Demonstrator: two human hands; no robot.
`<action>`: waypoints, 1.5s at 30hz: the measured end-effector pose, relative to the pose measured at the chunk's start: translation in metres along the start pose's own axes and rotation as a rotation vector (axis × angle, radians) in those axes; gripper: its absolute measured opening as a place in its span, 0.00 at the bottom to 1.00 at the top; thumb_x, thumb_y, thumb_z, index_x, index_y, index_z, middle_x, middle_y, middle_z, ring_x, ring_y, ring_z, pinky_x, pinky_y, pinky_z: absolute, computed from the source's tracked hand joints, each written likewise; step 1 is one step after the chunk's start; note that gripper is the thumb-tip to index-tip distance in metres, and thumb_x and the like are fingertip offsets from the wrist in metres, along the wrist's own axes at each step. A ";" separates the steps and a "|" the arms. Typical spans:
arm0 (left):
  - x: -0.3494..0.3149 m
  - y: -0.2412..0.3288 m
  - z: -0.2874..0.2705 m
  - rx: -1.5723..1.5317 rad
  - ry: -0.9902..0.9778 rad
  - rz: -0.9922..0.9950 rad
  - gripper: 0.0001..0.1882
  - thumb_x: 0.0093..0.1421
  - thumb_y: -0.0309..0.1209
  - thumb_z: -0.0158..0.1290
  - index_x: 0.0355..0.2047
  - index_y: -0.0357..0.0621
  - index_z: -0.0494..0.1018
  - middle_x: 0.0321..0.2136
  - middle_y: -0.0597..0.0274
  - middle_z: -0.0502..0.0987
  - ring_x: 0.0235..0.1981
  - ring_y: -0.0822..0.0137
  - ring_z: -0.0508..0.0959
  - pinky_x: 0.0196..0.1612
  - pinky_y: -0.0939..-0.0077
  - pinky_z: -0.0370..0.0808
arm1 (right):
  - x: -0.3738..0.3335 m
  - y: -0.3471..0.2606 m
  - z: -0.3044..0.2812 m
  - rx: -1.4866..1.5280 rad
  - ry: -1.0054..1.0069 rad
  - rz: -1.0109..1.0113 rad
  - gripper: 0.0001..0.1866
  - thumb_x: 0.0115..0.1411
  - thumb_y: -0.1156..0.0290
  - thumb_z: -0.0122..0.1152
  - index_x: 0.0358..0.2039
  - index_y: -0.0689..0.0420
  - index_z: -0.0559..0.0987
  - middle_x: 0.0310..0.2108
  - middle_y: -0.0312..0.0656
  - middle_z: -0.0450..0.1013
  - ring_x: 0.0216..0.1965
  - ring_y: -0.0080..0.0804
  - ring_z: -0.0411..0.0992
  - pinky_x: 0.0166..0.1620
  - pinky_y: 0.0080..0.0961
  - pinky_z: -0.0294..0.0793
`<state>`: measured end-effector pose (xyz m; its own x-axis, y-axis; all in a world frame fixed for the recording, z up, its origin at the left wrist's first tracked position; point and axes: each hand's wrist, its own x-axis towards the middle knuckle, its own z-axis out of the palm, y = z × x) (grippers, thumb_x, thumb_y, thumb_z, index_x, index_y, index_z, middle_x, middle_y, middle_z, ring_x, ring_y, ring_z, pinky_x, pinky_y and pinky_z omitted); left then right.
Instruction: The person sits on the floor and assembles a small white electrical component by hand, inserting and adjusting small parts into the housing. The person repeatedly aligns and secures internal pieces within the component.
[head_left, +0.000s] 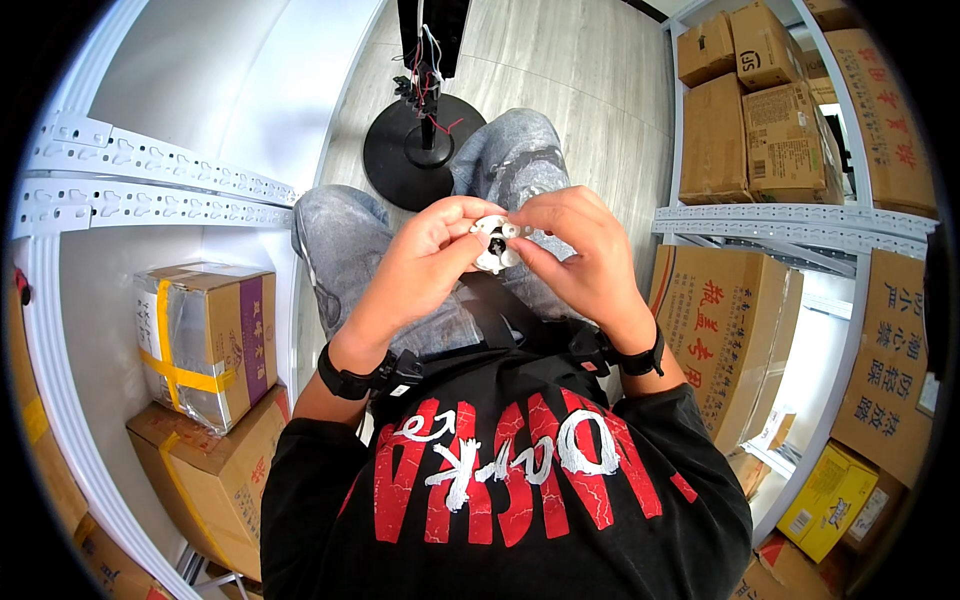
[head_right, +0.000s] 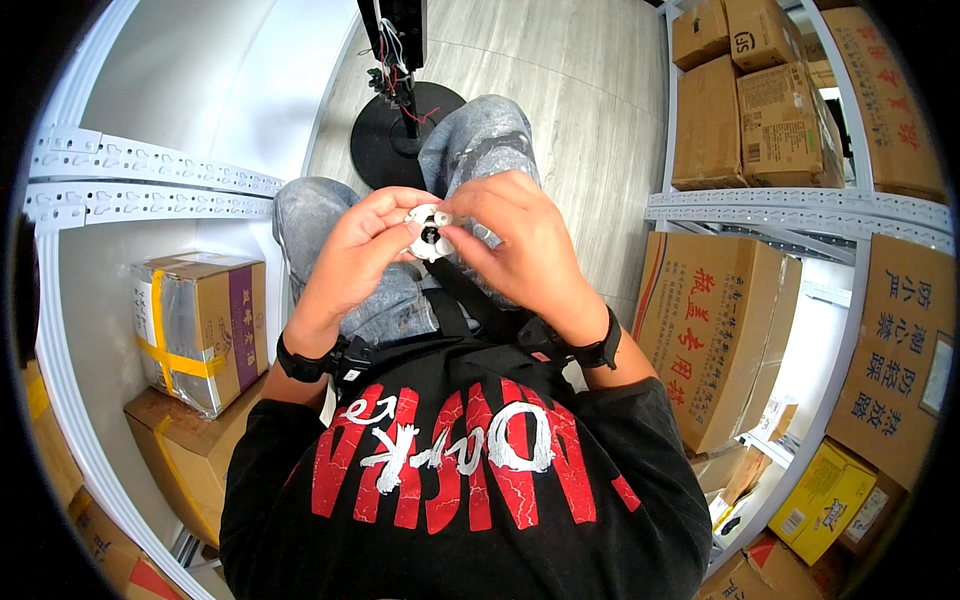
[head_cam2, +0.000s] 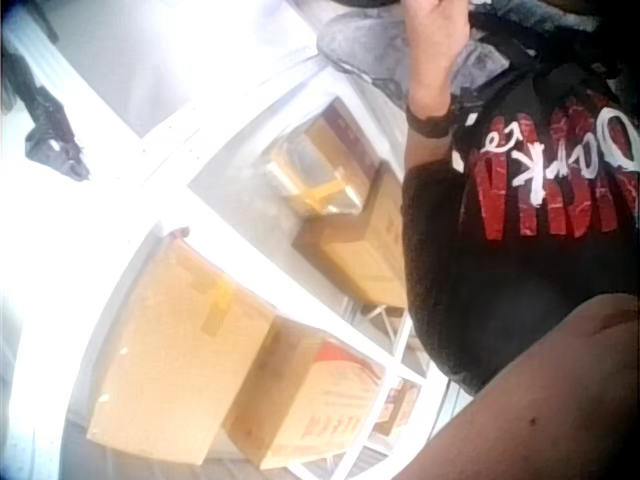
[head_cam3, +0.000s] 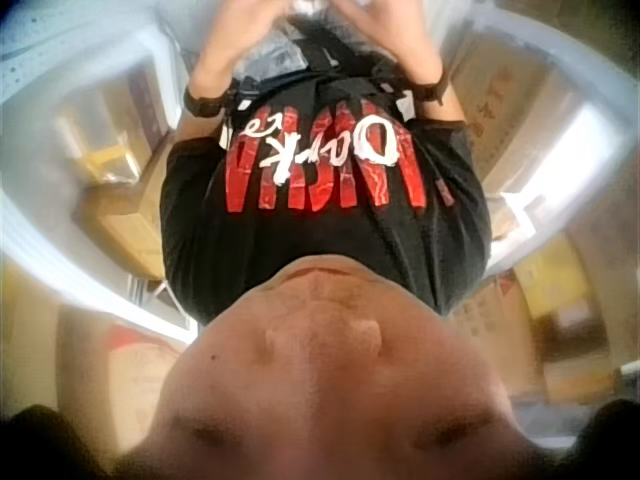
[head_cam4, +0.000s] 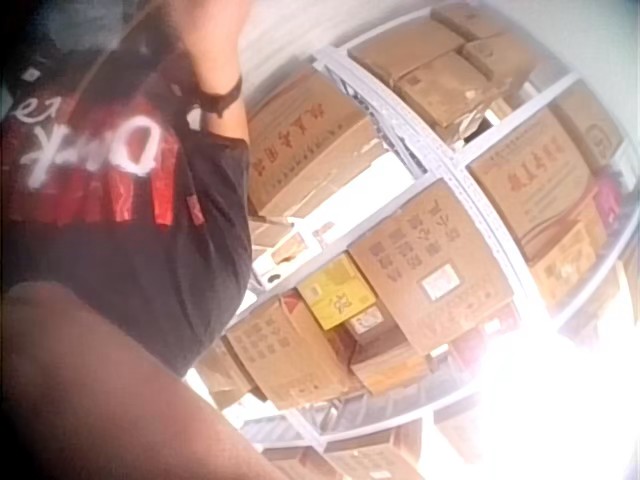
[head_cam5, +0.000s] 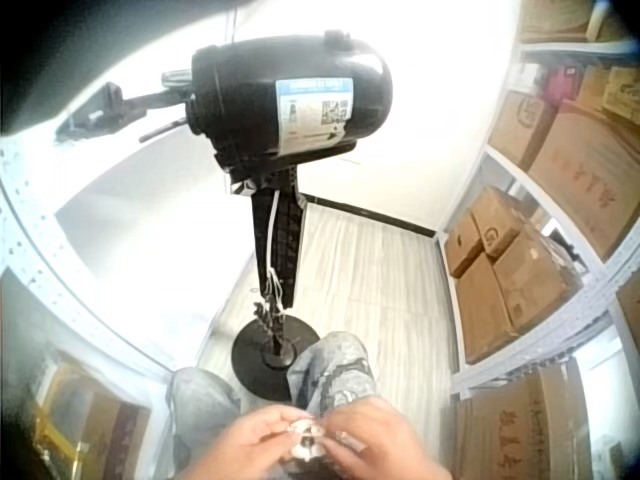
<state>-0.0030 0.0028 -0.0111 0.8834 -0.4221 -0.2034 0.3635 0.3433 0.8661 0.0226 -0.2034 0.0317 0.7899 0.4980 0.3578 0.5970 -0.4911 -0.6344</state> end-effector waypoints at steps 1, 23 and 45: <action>0.000 0.000 -0.001 0.013 0.001 -0.002 0.16 0.69 0.24 0.45 0.56 0.34 0.69 0.46 0.59 0.79 0.43 0.75 0.79 0.45 0.81 0.77 | -0.001 0.002 0.000 0.002 -0.002 0.000 0.14 0.46 0.78 0.71 0.36 0.56 0.81 0.37 0.41 0.78 0.39 0.44 0.75 0.43 0.35 0.75; -0.001 0.003 0.002 -0.032 -0.009 0.031 0.14 0.69 0.21 0.46 0.53 0.30 0.69 0.42 0.58 0.80 0.42 0.76 0.78 0.45 0.81 0.75 | 0.001 0.000 -0.007 0.215 -0.045 0.115 0.11 0.50 0.79 0.69 0.36 0.59 0.82 0.38 0.42 0.77 0.38 0.37 0.76 0.40 0.29 0.76; -0.002 -0.006 0.003 0.164 -0.037 0.023 0.13 0.67 0.18 0.47 0.52 0.34 0.68 0.47 0.61 0.78 0.47 0.76 0.76 0.49 0.82 0.71 | 0.004 -0.012 0.001 0.148 -0.075 0.277 0.08 0.50 0.77 0.67 0.29 0.60 0.76 0.28 0.43 0.71 0.31 0.38 0.74 0.35 0.30 0.75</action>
<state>-0.0079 -0.0006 -0.0147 0.8782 -0.4476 -0.1688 0.2880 0.2131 0.9336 0.0182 -0.1950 0.0396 0.9036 0.4139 0.1101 0.3299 -0.5086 -0.7953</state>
